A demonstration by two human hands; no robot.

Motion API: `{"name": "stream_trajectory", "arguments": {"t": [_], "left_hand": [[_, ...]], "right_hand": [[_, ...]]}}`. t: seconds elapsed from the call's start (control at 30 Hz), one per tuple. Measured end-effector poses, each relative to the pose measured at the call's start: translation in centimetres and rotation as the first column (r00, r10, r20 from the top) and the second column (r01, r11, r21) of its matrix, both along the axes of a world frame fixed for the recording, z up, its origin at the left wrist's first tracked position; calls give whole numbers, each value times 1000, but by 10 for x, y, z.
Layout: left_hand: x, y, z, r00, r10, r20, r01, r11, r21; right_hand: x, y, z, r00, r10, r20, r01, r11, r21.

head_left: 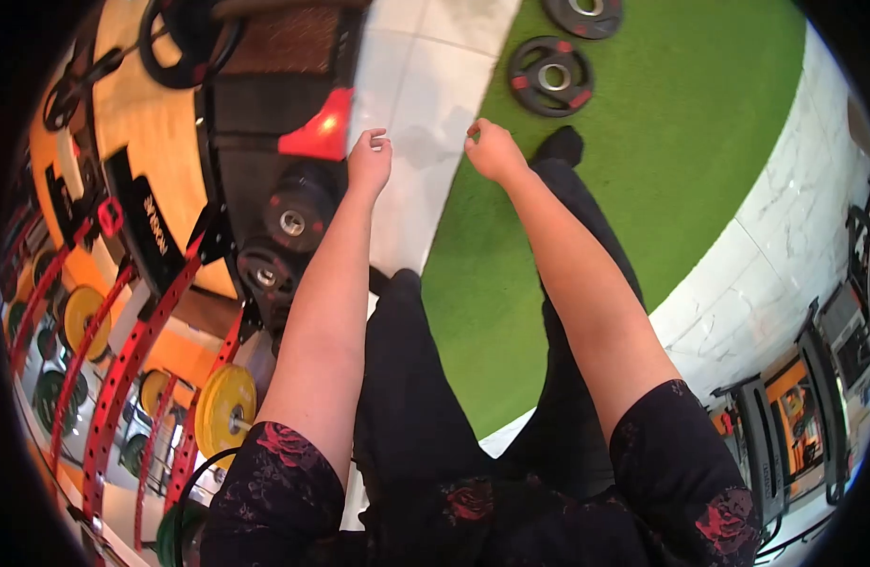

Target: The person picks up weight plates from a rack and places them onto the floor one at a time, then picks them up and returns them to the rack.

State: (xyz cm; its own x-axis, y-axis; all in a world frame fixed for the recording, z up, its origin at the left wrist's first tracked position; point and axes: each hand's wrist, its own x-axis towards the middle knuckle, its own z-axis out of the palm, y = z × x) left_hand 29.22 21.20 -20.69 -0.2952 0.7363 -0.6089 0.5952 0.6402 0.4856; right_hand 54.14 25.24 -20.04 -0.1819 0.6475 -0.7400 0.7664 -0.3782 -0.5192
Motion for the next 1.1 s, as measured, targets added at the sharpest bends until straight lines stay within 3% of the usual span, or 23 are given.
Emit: {"name": "stream_trajectory", "arguments": {"t": [0.07,0.17,0.27,0.4,0.47,0.53,0.6,0.63,0.67,0.73,0.87,0.93,1.1], "left_hand": [[-67,-39,1,992,32,-119,-23,997,77],[-166,-108,-4,984,152,-96,-144,986,83],[-230,-159,14,976,192,-104,-186,981,59],[-296,-220,-4,963,218,-161,-216,976,33],[-310,-245,-14,930,149,-335,-133,989,70],[-323,-257,-31,938,172,-302,-174,985,21],[-328,-263,-54,955,228,-189,-230,973,10],[-335,-268,-75,954,287,-89,-288,958,6],[-335,-269,-91,959,268,-98,-265,963,40],[-326,-255,-83,927,355,-120,-354,935,30],[-297,-222,-48,906,380,-185,-391,920,-29],[-285,-217,-58,862,231,-452,-274,961,-31],[-260,-206,-39,844,303,-443,-383,918,-102]], "right_hand": [[-52,-21,4,999,31,-25,-32,999,-43],[-126,-60,2,991,131,-33,-132,991,-26],[-188,-100,3,978,202,-53,-202,979,7],[-267,-142,-11,958,279,-67,-273,958,88],[-303,-162,-28,985,161,-68,-151,979,134],[-330,-170,-42,979,175,-105,-162,979,120],[-352,-179,-60,975,202,-88,-173,950,258],[-360,-181,-59,977,196,-80,-172,955,241],[-363,-180,-52,986,161,-46,-147,964,221],[-376,-191,-49,992,124,-2,-121,972,202],[-399,-192,-51,989,59,133,-91,964,249],[-398,-190,-52,992,25,126,-61,955,291],[-385,-187,-43,985,-9,173,-32,973,230]]}}
